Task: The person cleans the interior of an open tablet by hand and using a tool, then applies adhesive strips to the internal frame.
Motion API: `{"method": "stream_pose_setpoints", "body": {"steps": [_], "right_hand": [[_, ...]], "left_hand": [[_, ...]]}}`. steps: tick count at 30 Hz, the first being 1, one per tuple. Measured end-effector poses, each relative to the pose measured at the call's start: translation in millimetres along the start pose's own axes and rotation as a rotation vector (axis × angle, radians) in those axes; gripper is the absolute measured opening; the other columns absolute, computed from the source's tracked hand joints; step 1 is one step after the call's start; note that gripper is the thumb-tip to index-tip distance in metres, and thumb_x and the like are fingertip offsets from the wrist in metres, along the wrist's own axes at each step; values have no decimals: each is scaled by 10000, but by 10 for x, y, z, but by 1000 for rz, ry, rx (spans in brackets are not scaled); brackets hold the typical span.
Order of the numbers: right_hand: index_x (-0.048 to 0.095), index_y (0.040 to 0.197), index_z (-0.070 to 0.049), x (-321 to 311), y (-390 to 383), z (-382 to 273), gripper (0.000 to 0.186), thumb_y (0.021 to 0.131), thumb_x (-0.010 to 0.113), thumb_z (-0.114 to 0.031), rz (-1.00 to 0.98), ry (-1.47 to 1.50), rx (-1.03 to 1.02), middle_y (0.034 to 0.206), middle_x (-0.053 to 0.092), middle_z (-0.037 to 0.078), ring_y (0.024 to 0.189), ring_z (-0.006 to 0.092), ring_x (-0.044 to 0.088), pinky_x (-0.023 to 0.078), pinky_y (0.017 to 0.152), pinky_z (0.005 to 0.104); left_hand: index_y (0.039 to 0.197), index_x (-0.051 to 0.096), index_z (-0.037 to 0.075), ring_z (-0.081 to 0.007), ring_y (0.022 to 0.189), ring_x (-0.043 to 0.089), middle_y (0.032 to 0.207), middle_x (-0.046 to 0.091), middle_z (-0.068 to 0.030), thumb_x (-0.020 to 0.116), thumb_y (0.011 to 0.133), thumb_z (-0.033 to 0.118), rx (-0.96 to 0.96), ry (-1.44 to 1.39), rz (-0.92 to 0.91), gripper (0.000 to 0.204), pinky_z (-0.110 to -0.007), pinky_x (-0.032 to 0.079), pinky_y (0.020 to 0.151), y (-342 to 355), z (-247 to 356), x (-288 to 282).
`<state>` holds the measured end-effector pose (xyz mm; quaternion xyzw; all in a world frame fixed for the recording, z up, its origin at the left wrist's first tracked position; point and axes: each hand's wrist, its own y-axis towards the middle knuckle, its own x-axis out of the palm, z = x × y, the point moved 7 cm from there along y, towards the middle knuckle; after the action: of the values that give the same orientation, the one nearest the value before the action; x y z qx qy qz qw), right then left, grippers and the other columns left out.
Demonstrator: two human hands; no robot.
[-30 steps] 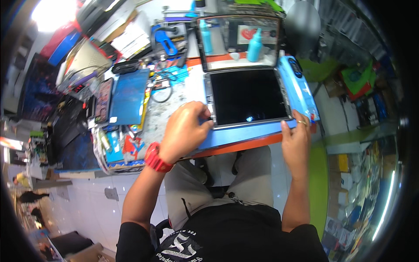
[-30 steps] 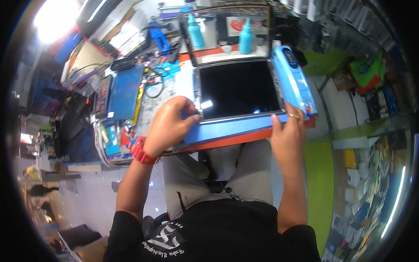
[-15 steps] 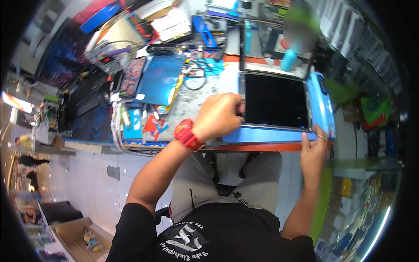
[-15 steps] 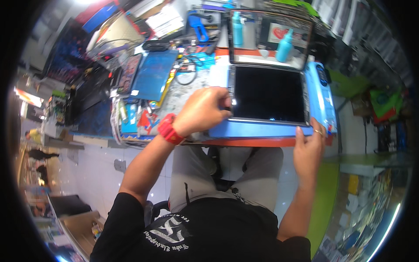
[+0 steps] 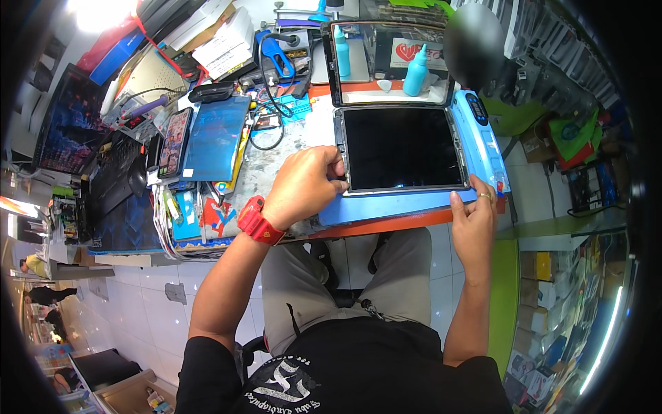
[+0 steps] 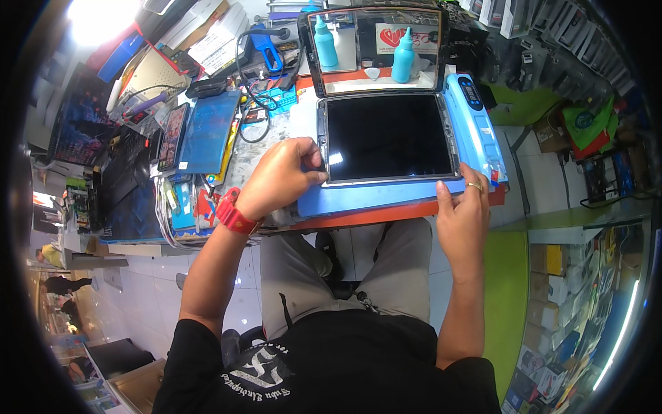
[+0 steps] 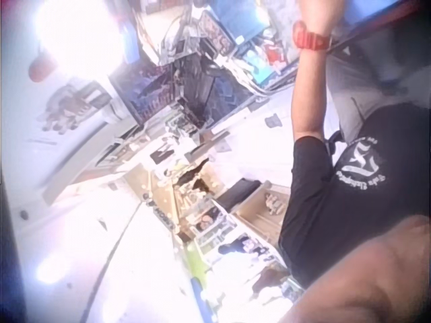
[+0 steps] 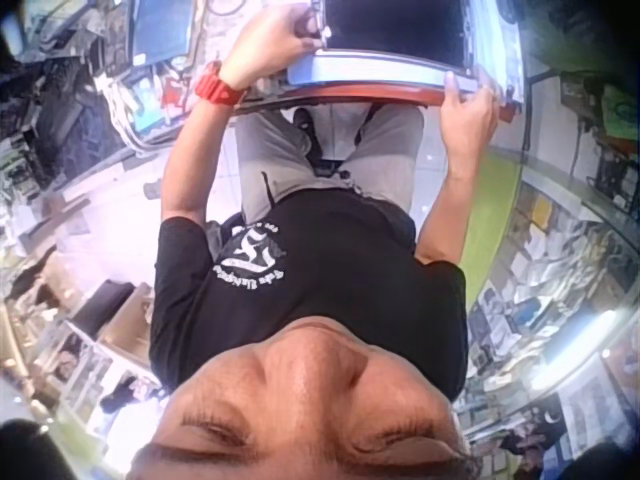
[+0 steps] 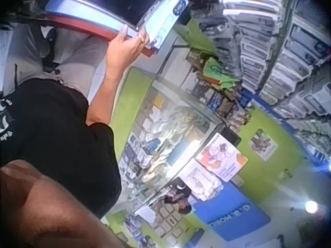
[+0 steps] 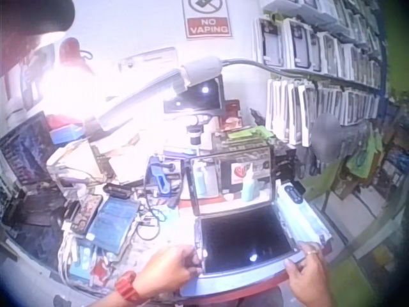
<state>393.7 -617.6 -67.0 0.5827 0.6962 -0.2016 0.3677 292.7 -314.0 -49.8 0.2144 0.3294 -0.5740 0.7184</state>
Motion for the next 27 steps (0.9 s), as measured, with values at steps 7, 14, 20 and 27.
{"method": "stream_pose_setpoints", "body": {"steps": [7,14,20,27], "right_hand": [[595,1487,76,3,-7,-15,517,1066,741,-186,6,-1,-21,1453,617,223,802,196,686,591,796,365],[593,1491,61,-10,-9,0,507,1063,738,-169,14,9,-25,1453,622,214,787,194,692,592,788,365],[589,1491,37,-10,-23,-4,515,1055,746,-187,15,30,-52,1453,624,198,769,209,713,597,805,377],[593,1470,61,-26,-48,30,507,1050,750,-176,13,116,-45,1431,632,213,765,220,713,596,811,384]], "left_hand": [[903,658,-17,-262,842,696,884,728,-137,863,857,83,12,26,-11,232,-408,548,789,-12,13,-8],[921,670,-11,-273,925,704,919,737,-136,844,898,98,34,48,13,206,-422,554,848,-20,14,11],[1020,776,15,-340,967,716,986,771,-159,827,890,137,75,-29,76,186,-472,546,886,-56,-33,36],[1427,657,-79,-103,969,625,1129,684,-30,646,930,-27,-88,-677,-122,500,-291,542,899,-53,-48,109]]}}
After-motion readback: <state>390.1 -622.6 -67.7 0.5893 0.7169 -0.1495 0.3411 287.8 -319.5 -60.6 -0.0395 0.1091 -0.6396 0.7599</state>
